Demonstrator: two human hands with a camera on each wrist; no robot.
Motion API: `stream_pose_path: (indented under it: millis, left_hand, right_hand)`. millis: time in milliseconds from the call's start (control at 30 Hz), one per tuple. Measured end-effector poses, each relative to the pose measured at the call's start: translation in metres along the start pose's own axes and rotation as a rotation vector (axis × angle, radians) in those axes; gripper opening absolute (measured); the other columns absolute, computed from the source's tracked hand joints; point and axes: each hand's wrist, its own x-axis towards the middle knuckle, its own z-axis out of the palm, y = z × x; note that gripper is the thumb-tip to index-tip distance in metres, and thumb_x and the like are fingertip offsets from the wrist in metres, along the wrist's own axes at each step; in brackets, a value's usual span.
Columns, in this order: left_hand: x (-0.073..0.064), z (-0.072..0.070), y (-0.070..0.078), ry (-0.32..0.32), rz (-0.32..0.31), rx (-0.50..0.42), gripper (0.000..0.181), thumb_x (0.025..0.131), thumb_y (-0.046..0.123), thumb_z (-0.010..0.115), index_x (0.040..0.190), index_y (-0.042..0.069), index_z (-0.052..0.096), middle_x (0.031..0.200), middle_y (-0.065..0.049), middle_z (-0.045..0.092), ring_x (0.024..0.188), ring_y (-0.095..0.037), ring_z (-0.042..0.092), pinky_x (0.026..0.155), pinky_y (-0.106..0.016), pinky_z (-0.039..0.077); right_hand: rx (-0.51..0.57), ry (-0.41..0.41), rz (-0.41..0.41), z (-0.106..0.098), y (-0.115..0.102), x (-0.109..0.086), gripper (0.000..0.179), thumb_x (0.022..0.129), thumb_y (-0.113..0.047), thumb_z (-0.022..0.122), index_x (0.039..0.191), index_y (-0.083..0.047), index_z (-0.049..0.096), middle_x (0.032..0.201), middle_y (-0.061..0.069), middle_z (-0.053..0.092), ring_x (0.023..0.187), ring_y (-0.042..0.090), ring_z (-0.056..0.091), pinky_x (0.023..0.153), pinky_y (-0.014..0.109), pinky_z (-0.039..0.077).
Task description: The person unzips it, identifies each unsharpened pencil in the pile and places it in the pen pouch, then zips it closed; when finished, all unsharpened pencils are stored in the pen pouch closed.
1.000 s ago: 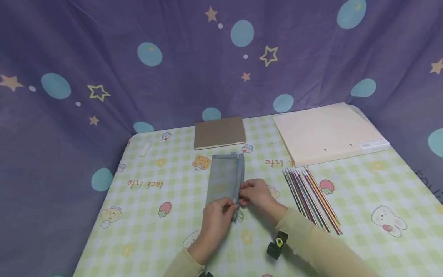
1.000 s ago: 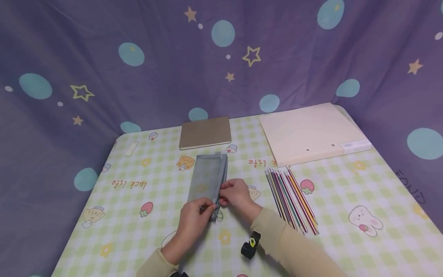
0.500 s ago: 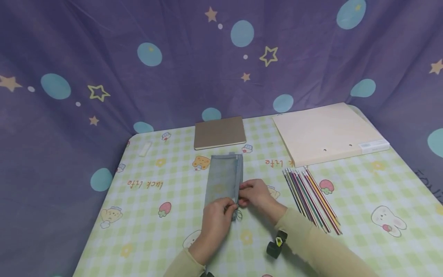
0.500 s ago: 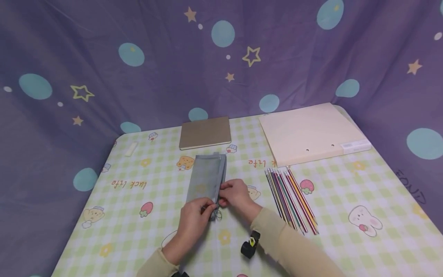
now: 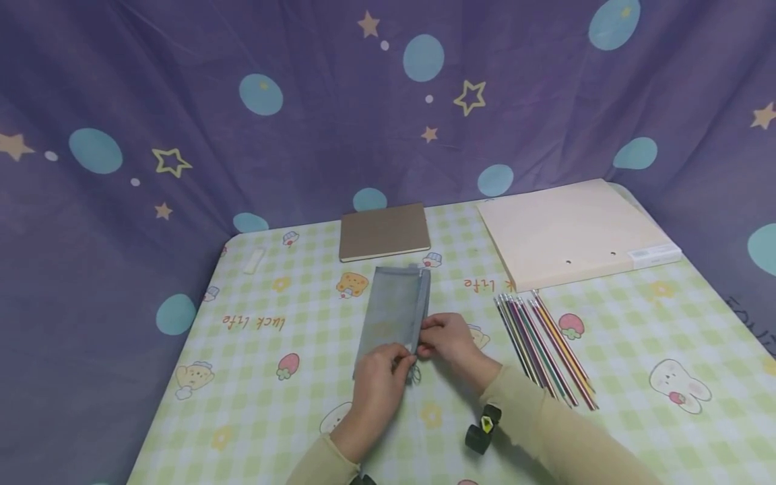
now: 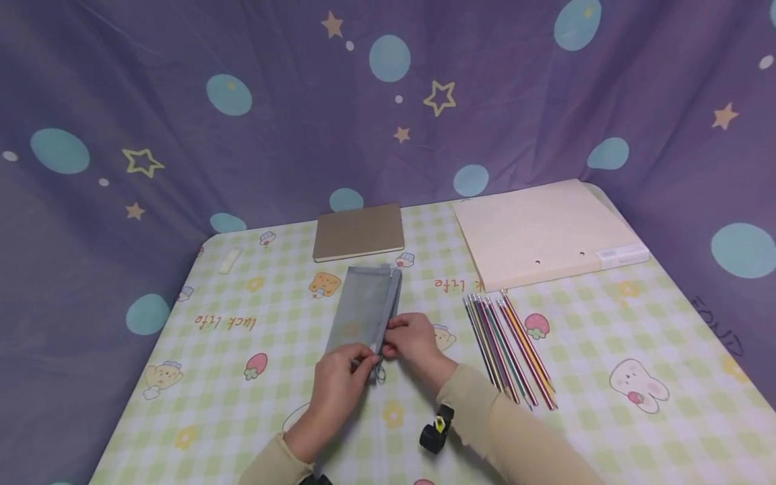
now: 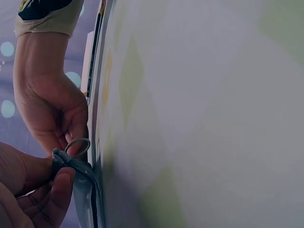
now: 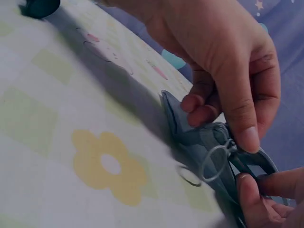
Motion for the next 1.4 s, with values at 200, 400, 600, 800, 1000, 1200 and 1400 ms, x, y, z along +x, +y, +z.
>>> stream_pose_path:
  millis: [200, 400, 600, 800, 1000, 1200, 1400]
  left_hand:
    - [0.001, 0.002, 0.002, -0.028, 0.007, 0.002, 0.012, 0.080, 0.015, 0.080, 0.074, 0.018, 0.071, 0.071, 0.010, 0.064, 0.059, -0.003, 0.052, 0.054, -0.021, 0.042]
    - [0.002, 0.003, 0.002, -0.039, 0.004, -0.031, 0.011, 0.081, 0.014, 0.079, 0.075, 0.017, 0.071, 0.071, 0.009, 0.065, 0.060, -0.003, 0.053, 0.055, -0.021, 0.043]
    - [0.002, 0.003, 0.000, -0.046, 0.000, -0.080, 0.010, 0.081, 0.014, 0.079, 0.075, 0.016, 0.071, 0.071, 0.009, 0.066, 0.060, -0.003, 0.054, 0.055, -0.021, 0.044]
    - [0.004, 0.005, -0.001, -0.070, -0.014, -0.090, 0.008, 0.081, 0.017, 0.079, 0.076, 0.017, 0.072, 0.071, 0.010, 0.066, 0.062, -0.002, 0.055, 0.057, -0.022, 0.045]
    - [0.005, 0.005, -0.002, -0.079, -0.016, -0.086, 0.009, 0.081, 0.017, 0.079, 0.075, 0.017, 0.072, 0.070, 0.011, 0.067, 0.062, -0.002, 0.056, 0.058, -0.022, 0.045]
    - [0.004, 0.004, -0.002, -0.075, -0.054, -0.097, 0.009, 0.082, 0.017, 0.079, 0.076, 0.017, 0.072, 0.070, 0.010, 0.067, 0.062, -0.002, 0.058, 0.058, -0.022, 0.046]
    - [0.003, 0.002, -0.002, -0.063, -0.076, -0.077, 0.010, 0.082, 0.017, 0.079, 0.076, 0.017, 0.071, 0.072, 0.008, 0.068, 0.064, -0.006, 0.060, 0.060, -0.024, 0.048]
  right_hand:
    - [-0.095, 0.025, -0.003, 0.002, 0.001, 0.001, 0.023, 0.079, 0.008, 0.061, 0.101, 0.010, 0.064, 0.073, 0.014, 0.069, 0.056, 0.017, 0.064, 0.055, 0.029, 0.054]
    - [-0.165, -0.015, -0.016, -0.001, 0.000, 0.003, 0.027, 0.082, 0.001, 0.062, 0.109, 0.006, 0.067, 0.076, 0.010, 0.070, 0.061, 0.015, 0.064, 0.059, 0.026, 0.051]
    - [-0.141, -0.004, -0.034, -0.003, -0.001, 0.006, 0.042, 0.085, 0.003, 0.058, 0.127, 0.002, 0.061, 0.083, 0.014, 0.070, 0.061, 0.015, 0.062, 0.058, 0.027, 0.052]
    - [-0.073, -0.039, 0.018, -0.006, 0.000, 0.012, 0.049, 0.088, 0.003, 0.054, 0.137, -0.002, 0.052, 0.075, 0.017, 0.069, 0.046, 0.018, 0.057, 0.045, 0.030, 0.050]
    - [-0.083, -0.093, 0.021, -0.008, -0.001, 0.014, 0.041, 0.091, 0.003, 0.053, 0.131, 0.002, 0.056, 0.077, 0.016, 0.070, 0.044, 0.016, 0.057, 0.042, 0.028, 0.048]
    - [-0.081, -0.090, 0.002, -0.008, 0.000, 0.011, 0.040, 0.091, 0.005, 0.052, 0.130, 0.003, 0.057, 0.077, 0.015, 0.069, 0.046, 0.015, 0.058, 0.047, 0.029, 0.051]
    - [-0.025, -0.086, -0.039, -0.013, 0.000, 0.001, 0.037, 0.090, 0.006, 0.054, 0.127, 0.009, 0.057, 0.080, 0.017, 0.069, 0.053, 0.017, 0.063, 0.055, 0.033, 0.055]
